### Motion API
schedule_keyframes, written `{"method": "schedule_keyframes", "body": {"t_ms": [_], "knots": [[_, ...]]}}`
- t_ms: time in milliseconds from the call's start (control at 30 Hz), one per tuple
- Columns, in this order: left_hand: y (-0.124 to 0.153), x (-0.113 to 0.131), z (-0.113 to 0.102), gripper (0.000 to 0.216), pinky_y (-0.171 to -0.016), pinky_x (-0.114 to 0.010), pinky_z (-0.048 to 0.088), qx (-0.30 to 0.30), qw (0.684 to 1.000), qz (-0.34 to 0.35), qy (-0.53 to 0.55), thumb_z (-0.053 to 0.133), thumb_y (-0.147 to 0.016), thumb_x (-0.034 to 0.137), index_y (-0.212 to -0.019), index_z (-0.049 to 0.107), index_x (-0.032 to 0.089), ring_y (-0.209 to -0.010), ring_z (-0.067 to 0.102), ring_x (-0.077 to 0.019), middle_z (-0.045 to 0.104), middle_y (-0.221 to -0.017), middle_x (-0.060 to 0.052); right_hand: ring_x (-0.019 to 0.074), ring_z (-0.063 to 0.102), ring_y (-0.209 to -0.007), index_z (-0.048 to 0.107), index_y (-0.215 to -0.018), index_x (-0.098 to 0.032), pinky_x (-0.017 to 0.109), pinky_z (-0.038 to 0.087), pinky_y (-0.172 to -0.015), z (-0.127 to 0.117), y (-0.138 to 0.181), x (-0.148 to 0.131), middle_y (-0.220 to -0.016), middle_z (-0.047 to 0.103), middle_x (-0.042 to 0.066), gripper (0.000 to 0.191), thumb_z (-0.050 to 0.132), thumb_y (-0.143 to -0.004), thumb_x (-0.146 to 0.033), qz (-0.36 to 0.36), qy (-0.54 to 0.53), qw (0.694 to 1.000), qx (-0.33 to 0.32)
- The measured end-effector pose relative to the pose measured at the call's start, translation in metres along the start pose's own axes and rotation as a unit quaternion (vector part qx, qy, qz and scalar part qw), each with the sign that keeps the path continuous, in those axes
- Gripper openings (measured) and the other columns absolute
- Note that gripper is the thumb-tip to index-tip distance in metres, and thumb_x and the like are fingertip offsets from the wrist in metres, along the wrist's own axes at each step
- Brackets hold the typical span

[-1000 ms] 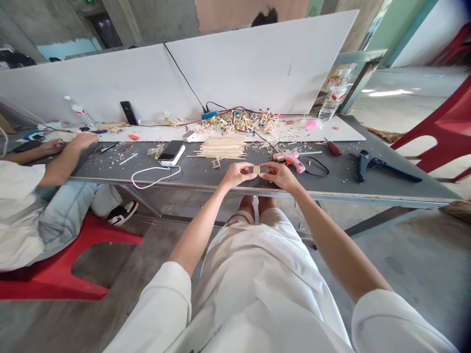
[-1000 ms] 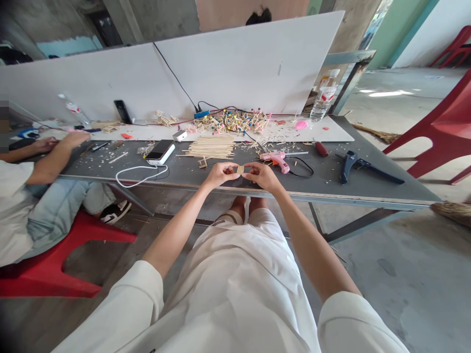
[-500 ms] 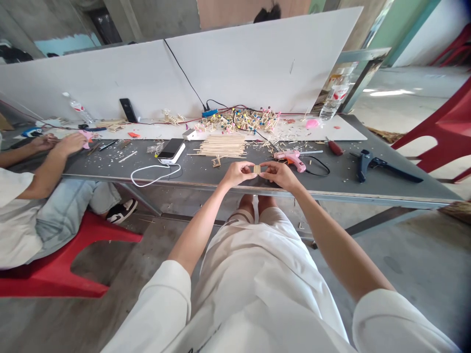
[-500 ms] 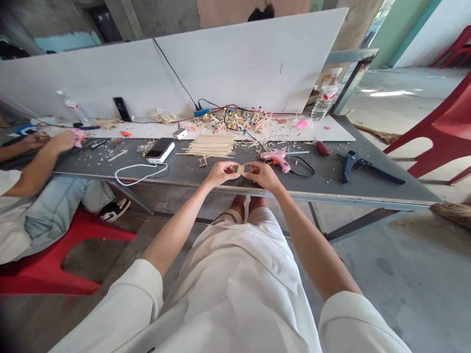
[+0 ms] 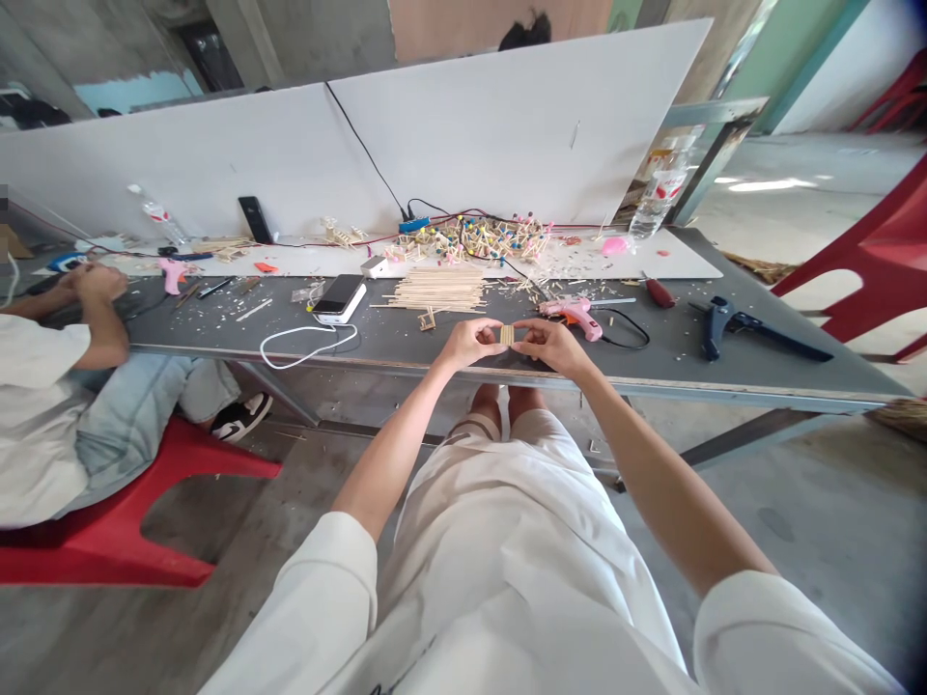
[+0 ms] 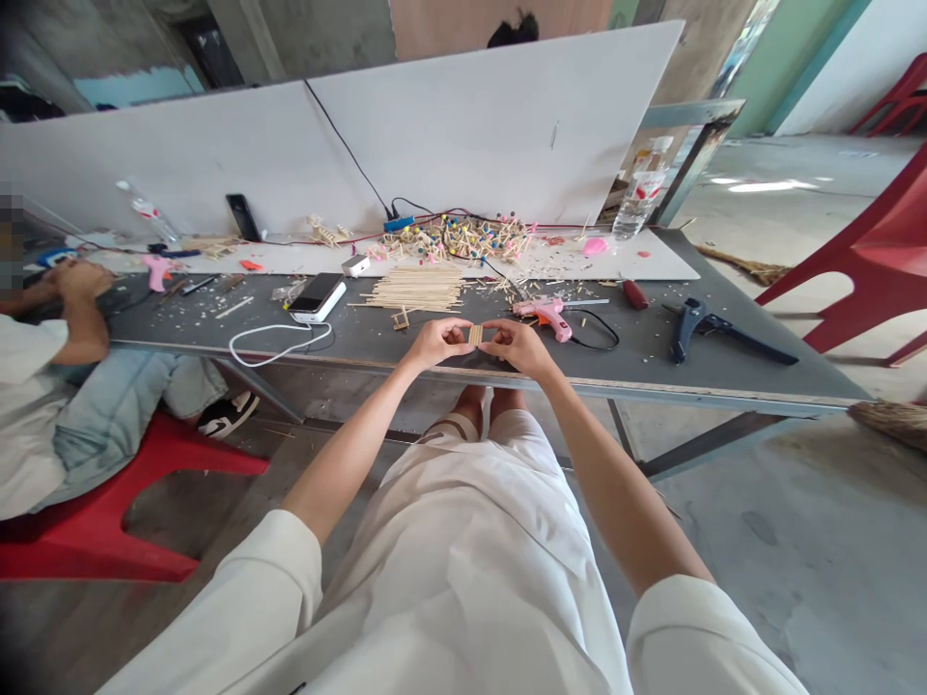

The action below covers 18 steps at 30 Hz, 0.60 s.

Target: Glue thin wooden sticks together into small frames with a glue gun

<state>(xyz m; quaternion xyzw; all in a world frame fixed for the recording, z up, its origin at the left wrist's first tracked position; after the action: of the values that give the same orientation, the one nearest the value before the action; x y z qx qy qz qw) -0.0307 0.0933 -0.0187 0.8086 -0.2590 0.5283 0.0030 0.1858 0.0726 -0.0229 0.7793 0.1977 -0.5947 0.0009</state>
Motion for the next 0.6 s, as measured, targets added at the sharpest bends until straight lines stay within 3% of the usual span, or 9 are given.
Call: {"method": "schedule_keyframes", "body": {"t_ms": [600], "knots": [[-0.0002,-0.0006,0.0009,0.063,-0.063,-0.024,0.043,-0.002,1.0,-0.006,-0.015,0.085,-0.069,0.041,-0.12,0.072,0.009,-0.062,0.054,-0.0105,0.068,-0.075,-0.001,0.015,0.054,-0.061,0.069,-0.117,-0.016,0.031,0.043,-0.058,0.0018,-0.0035,0.0075,-0.069,0.065,0.0,0.064,0.085,-0.07,-0.056,0.0,0.028,1.0,0.005]]}}
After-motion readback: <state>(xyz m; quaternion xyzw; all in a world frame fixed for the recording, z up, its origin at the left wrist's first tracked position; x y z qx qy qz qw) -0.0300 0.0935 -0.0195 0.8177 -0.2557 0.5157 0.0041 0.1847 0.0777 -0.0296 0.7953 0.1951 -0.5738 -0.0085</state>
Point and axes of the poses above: each hand's wrist, its own y-axis away from the middle knuckle, its own z-axis out of the palm, x = y × z, the point moved 2 cm from there along -y, towards the middle knuckle
